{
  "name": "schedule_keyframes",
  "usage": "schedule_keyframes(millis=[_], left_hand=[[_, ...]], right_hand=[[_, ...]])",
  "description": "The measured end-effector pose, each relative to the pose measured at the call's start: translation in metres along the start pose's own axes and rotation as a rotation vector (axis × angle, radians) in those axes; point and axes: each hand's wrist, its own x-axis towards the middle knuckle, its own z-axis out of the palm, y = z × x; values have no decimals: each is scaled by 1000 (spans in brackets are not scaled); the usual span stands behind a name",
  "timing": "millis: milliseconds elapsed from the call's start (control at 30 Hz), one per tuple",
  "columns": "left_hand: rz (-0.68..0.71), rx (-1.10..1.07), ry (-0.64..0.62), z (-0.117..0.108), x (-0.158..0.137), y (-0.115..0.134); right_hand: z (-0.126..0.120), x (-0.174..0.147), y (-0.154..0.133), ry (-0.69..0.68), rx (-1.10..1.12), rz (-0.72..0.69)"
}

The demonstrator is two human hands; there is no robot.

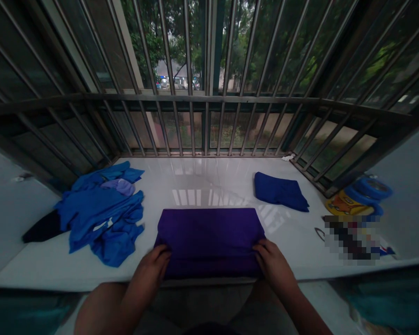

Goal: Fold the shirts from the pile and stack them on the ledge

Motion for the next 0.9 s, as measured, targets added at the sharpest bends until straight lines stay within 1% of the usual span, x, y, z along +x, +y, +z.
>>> schedule_keyframes(millis=[100,167,233,300,367,467,567,667,733,800,900], left_hand=[[10,58,13,9,-29,0],[27,95,7,9,-41,-3],[77,170,-24,10,-52,-7],[139,280,-50,11,-62,-14],[187,399,-47,12,-69,-22],[261,501,-23,12,-76,-35],[310,468,-42,7,-80,-50],[272,353,-71,2,-84,-63],[236,258,-68,-1,-86,-69],[215,186,-54,-4,-86,-72],[239,156,-30,-4,-80,-71]], right_hand=[[6,-18,2,18,-47,22],[0,-22,1,41,-60,61],[-7,-25,-1,30,-69,54],[-10,-31,1,-31,-86,-32],[-9,-38,9,-92,-134,-136],[-1,-48,31,-103,-228,-223],[4,-53,58,-112,-227,-274],[1,-52,76,-140,-147,-304],[-4,-52,79,-170,-98,-294],[-10,-51,76,-217,-66,-250],[-19,-51,67,-278,-25,-155]])
